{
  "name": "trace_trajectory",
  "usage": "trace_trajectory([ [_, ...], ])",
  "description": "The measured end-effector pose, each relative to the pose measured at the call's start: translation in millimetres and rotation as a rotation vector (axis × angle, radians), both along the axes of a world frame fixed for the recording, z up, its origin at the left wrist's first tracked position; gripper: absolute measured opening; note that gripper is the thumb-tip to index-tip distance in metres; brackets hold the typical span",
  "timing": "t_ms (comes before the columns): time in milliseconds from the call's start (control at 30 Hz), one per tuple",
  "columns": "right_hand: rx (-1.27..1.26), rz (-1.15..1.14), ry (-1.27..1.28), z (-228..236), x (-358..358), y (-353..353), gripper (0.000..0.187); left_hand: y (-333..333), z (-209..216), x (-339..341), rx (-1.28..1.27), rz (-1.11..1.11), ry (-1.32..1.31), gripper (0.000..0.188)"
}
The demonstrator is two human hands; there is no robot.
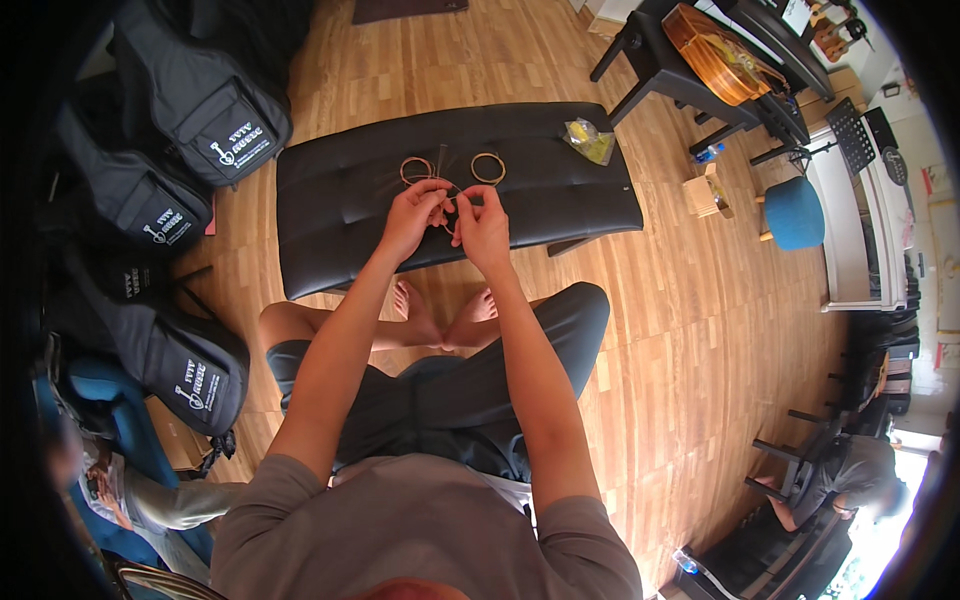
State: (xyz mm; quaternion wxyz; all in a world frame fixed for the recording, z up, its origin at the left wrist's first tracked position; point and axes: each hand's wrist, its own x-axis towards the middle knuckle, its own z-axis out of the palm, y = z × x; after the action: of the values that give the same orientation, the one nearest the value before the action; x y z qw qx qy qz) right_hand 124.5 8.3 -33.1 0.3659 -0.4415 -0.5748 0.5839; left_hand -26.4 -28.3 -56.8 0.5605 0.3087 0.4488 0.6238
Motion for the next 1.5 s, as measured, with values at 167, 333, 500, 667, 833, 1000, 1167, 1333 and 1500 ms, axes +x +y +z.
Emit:
trace_trajectory([
  [167, 0.059, -0.093, -0.013, 15.0, -0.5, -5.9, 0.024, -1.7, 0.7, 6.3, 0.045, 0.048, 0.019, 0.017],
  [333, 0.12, -0.031, -0.144, 13.9, 4.9, -3.6, 0.022, -1.8, -2.5, 11.4, 0.096, 0.086, 0.195, 0.013],
  [500, 0.22, -0.014, -0.145, 7.1, 9.0, -5.0, 0.019, -2.9, -5.3, 25.6, 0.089, 0.199, 0.415, 0.018],
  [667, 0.264, -0.041, -0.27, 0.8, 20.8, 3.0, 0.019, -5.4, -0.2, 35.1, 0.224, 0.253, 0.673, 0.017],
  [833, 0.354, -0.118, -0.259, -11.0, 22.2, 5.7, 0.02, -8.2, 7.9, 39.5, 0.273, 0.271, 0.823, 0.019],
  [1000, 0.153, -0.128, -0.183, 2.7, 19.0, 0.7, 0.02, -13.8, 7.2, 39.8, 0.309, 0.283, 0.921, 0.024],
  [1167, 0.288, -0.159, -0.212, -12.6, 23.5, 6.0, 0.02, -7.2, 4.6, 47.0, 0.373, 0.371, 0.969, 0.023],
  [1333, 0.186, -0.149, -0.112, 4.9, 21.9, 9.3, 0.022, -6.1, 13.5, 38.6, 0.203, 0.244, 0.814, 0.02],
  [1500, 0.041, -0.087, -0.015, 8.8, 23.7, 21.9, 0.022, 2.0, 28.1, 22.7, -0.063, -0.088, 0.514, 0.024],
])
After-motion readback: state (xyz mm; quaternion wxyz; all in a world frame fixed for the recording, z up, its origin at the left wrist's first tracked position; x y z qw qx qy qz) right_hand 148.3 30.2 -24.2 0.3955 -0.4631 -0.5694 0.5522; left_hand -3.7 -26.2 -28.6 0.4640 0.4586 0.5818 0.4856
